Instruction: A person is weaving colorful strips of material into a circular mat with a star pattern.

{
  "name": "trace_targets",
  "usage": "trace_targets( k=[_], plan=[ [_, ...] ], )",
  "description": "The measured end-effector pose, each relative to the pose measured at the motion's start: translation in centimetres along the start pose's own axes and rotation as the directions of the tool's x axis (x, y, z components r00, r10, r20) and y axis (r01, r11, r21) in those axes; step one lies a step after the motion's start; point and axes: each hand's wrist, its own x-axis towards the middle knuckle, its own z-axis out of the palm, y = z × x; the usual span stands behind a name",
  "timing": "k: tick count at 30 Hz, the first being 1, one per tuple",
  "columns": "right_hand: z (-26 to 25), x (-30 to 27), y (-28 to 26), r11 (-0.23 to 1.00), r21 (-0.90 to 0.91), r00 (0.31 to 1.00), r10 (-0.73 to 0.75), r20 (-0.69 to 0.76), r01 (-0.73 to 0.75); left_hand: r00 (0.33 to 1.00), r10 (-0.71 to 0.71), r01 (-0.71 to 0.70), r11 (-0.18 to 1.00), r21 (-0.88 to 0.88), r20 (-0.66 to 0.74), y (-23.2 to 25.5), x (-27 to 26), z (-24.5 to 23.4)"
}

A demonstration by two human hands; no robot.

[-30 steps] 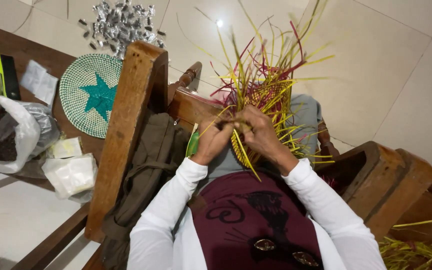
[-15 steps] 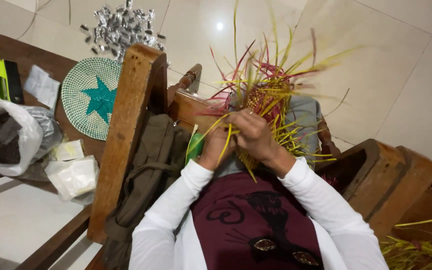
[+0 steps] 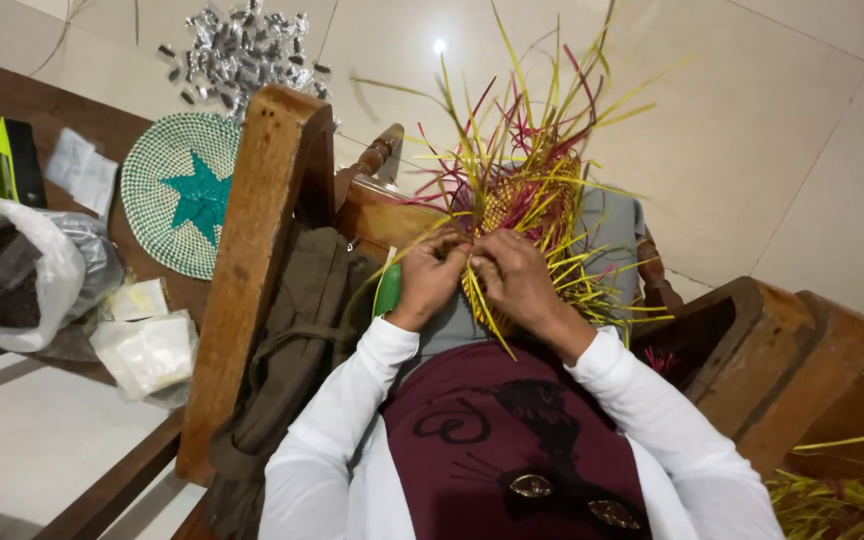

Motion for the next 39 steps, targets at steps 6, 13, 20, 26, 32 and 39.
trace_targets(
  k=[6,13,20,26,32,39],
  plan=[
    [-0.6,1.3,-1.7,0.975,0.104,0.965,0.209,-0.156,-0.194,0.996,0.058,-0.059,0.998,0.012,0.060,5.0,0.3,-0.8],
    [0.0,0.0,-1.4,0.971,0.196,0.971,0.170,-0.170,-0.135,0.999,-0.047,0.049,0.994,0.098,-0.024,5.0,0.3,-0.7],
    [-1.1,-3.1,-2.9,0.898,-0.280,0.940,-0.313,0.135,0.339,0.968,-0.251,0.252,0.967,0.042,-0.027,-0.5,-0.2,0.4],
    [-2.6,-3.1,-3.4,0.902,-0.113,0.900,-0.390,0.196,0.416,0.985,-0.166,0.169,0.984,0.050,-0.050,0.2,0.4,0.7],
    [-4.5,-2.3,-4.7,0.896,-0.028,0.896,-0.440,0.062,0.442,0.970,-0.165,0.164,0.986,-0.017,-0.178,-2.3,-1.3,0.5],
    [-4.5,-1.9,-4.9,0.827,-0.226,0.848,-0.530,-0.004,0.515,0.859,-0.103,0.110,0.994,-0.017,-0.502,-1.9,-3.6,-0.8]
  ],
)
